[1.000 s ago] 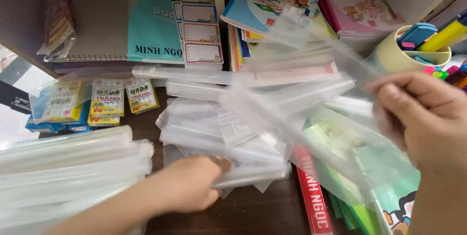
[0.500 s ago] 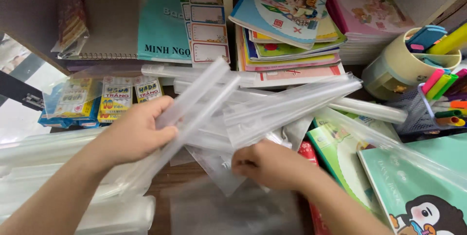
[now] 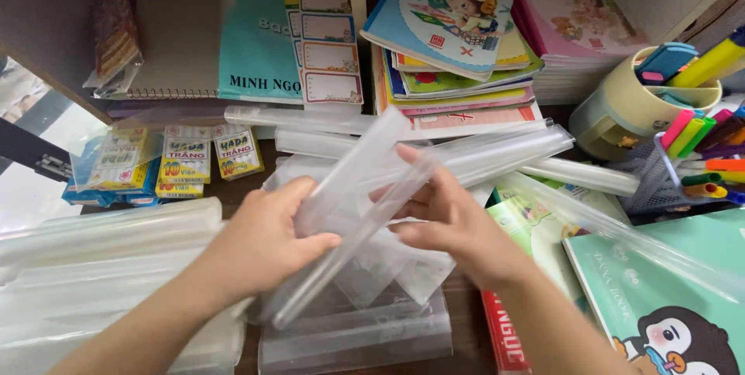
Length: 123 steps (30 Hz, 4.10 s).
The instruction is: The person organizes several plastic sheets on a desk, picking them up, folding some, and stacking them alongside other plastic items.
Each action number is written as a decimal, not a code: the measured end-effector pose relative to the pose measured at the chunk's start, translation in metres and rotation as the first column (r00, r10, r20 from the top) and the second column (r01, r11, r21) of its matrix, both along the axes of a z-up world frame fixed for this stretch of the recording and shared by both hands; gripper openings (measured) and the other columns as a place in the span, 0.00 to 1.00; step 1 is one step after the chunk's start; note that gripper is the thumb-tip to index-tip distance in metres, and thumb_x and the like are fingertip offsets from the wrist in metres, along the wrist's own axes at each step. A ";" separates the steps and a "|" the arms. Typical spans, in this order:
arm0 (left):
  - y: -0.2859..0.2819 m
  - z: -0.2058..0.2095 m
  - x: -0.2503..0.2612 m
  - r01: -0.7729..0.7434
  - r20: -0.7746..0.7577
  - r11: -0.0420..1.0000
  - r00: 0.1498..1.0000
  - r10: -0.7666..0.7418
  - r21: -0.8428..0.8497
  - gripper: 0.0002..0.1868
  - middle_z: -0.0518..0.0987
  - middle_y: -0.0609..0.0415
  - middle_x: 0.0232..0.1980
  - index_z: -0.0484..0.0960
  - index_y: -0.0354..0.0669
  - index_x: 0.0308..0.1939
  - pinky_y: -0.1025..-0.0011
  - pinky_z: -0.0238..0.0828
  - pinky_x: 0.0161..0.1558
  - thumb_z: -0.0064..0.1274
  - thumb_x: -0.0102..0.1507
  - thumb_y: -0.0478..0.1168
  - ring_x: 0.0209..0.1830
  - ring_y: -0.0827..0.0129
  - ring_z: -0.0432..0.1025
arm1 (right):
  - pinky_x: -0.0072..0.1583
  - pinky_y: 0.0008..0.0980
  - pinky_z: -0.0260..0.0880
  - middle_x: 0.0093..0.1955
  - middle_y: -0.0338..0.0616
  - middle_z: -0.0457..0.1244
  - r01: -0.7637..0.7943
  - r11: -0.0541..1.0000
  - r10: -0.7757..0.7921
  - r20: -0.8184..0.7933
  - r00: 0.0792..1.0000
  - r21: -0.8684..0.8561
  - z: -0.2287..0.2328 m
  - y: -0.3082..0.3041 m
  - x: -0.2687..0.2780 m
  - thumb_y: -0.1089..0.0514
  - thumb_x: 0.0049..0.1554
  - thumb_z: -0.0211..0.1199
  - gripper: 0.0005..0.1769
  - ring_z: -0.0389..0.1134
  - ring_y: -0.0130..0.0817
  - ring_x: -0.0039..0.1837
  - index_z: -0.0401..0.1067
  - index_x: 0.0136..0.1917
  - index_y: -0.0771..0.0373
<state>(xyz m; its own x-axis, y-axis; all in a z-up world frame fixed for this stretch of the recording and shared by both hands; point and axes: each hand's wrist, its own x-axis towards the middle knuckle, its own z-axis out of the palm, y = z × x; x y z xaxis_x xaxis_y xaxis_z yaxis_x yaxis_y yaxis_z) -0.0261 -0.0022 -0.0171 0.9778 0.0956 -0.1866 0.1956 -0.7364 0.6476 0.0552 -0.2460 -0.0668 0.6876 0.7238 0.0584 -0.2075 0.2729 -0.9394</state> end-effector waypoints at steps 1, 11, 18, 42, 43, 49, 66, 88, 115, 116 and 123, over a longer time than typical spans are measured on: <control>-0.004 -0.006 -0.001 -0.006 -0.025 0.984 1.000 0.001 -0.177 0.22 0.81 0.49 0.25 0.82 0.44 0.48 0.68 0.69 0.24 0.68 0.52 0.44 0.20 0.68 0.74 | 0.60 0.36 0.71 0.58 0.47 0.68 0.134 0.986 -0.140 -0.055 0.989 -0.097 -0.004 0.010 -0.007 0.66 0.48 0.68 0.46 0.71 0.37 0.59 0.55 0.77 0.57; 0.021 -0.030 0.007 -0.145 0.017 0.805 0.982 0.189 -0.575 0.11 0.81 0.50 0.35 0.78 0.35 0.46 0.71 0.80 0.26 0.53 0.60 0.33 0.26 0.70 0.79 | 0.43 0.37 0.73 0.37 0.47 0.67 0.410 0.870 -0.455 -0.124 0.882 -0.275 -0.031 0.014 -0.007 0.70 0.48 0.59 0.11 0.74 0.41 0.37 0.70 0.47 0.65; 0.034 -0.041 0.017 -0.158 0.324 0.930 0.907 0.269 -0.331 0.20 0.79 0.50 0.35 0.71 0.37 0.59 0.74 0.68 0.30 0.49 0.63 0.34 0.29 0.74 0.70 | 0.42 0.37 0.77 0.36 0.43 0.65 0.443 0.876 -0.473 -0.157 0.867 -0.192 -0.011 0.005 -0.006 0.72 0.50 0.55 0.07 0.73 0.38 0.37 0.68 0.41 0.65; 0.058 -0.050 0.013 -0.285 0.039 0.750 0.924 0.382 -0.596 0.11 0.74 0.55 0.31 0.76 0.41 0.47 0.72 0.59 0.21 0.57 0.70 0.44 0.24 0.75 0.64 | 0.28 0.25 0.48 0.28 0.27 0.49 0.664 0.744 -0.664 -0.195 0.722 -0.074 0.002 -0.009 -0.005 0.53 0.61 0.66 0.13 0.47 0.18 0.26 0.64 0.44 0.59; 0.059 -0.039 0.011 -0.322 0.038 0.823 0.923 0.383 -0.468 0.12 0.75 0.55 0.30 0.77 0.41 0.45 0.72 0.61 0.21 0.59 0.66 0.44 0.22 0.75 0.65 | 0.28 0.26 0.50 0.28 0.29 0.53 0.648 0.741 -0.671 -0.182 0.718 -0.176 -0.002 -0.011 -0.003 0.55 0.59 0.66 0.11 0.50 0.21 0.26 0.66 0.43 0.59; 0.087 -0.003 0.016 -0.322 0.115 0.917 0.928 0.355 -0.235 0.12 0.80 0.55 0.29 0.83 0.40 0.41 0.73 0.67 0.25 0.61 0.60 0.44 0.22 0.74 0.69 | 0.35 0.31 0.67 0.32 0.44 0.68 0.401 0.785 -0.509 -0.121 0.852 -0.472 -0.018 -0.041 -0.006 0.62 0.53 0.67 0.04 0.69 0.31 0.32 0.73 0.40 0.64; 0.117 0.054 0.020 -0.334 0.410 0.833 0.900 0.144 0.441 0.24 0.80 0.43 0.29 0.82 0.34 0.42 0.63 0.71 0.34 0.61 0.70 0.56 0.26 0.60 0.76 | 0.44 0.30 0.74 0.39 0.44 0.69 -0.435 0.849 0.275 -0.454 0.848 -0.298 -0.039 -0.030 -0.055 0.64 0.55 0.66 0.06 0.73 0.32 0.38 0.80 0.46 0.68; 0.039 0.018 0.012 0.103 0.234 0.902 0.948 -0.217 0.418 0.21 0.84 0.51 0.45 0.75 0.53 0.58 0.58 0.75 0.41 0.55 0.60 0.45 0.41 0.54 0.79 | 0.61 0.50 0.67 0.60 0.48 0.66 0.856 0.454 0.155 0.968 0.197 -0.247 -0.009 -0.062 0.018 0.62 0.46 0.65 0.28 0.67 0.49 0.63 0.71 0.62 0.55; -0.011 -0.019 0.040 0.430 -0.194 0.894 0.873 -0.447 -0.128 0.19 0.84 0.57 0.34 0.81 0.44 0.56 0.71 0.74 0.41 0.53 0.64 0.45 0.35 0.73 0.76 | 0.53 0.46 0.71 0.49 0.56 0.70 0.842 0.467 -0.048 0.943 0.328 -0.269 0.063 -0.070 0.066 0.59 0.52 0.67 0.23 0.72 0.52 0.49 0.74 0.60 0.66; -0.013 -0.024 0.045 0.435 -0.184 0.896 0.877 -0.443 -0.086 0.19 0.84 0.57 0.36 0.81 0.45 0.56 0.71 0.74 0.43 0.53 0.63 0.45 0.37 0.73 0.77 | 0.52 0.46 0.71 0.49 0.56 0.69 0.841 0.465 -0.065 0.937 0.342 -0.275 0.071 -0.075 0.060 0.59 0.53 0.67 0.22 0.72 0.51 0.48 0.73 0.60 0.66; -0.031 -0.045 0.089 0.534 -0.177 0.837 0.818 -0.547 -0.118 0.24 0.84 0.56 0.45 0.82 0.52 0.60 0.69 0.71 0.51 0.62 0.59 0.44 0.46 0.71 0.74 | 0.51 0.40 0.73 0.49 0.40 0.74 0.273 0.670 0.423 0.657 0.624 -0.690 0.087 -0.066 -0.004 0.61 0.44 0.68 0.22 0.74 0.42 0.50 0.82 0.54 0.52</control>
<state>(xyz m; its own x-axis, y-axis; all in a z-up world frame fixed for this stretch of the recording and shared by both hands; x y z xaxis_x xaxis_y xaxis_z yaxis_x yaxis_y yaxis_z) 0.0626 -0.0334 -0.0621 0.8114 -0.4555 -0.3663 -0.0957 -0.7218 0.6855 0.0510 -0.3121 0.0206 0.5840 0.8112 -0.0302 0.6330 -0.4783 -0.6087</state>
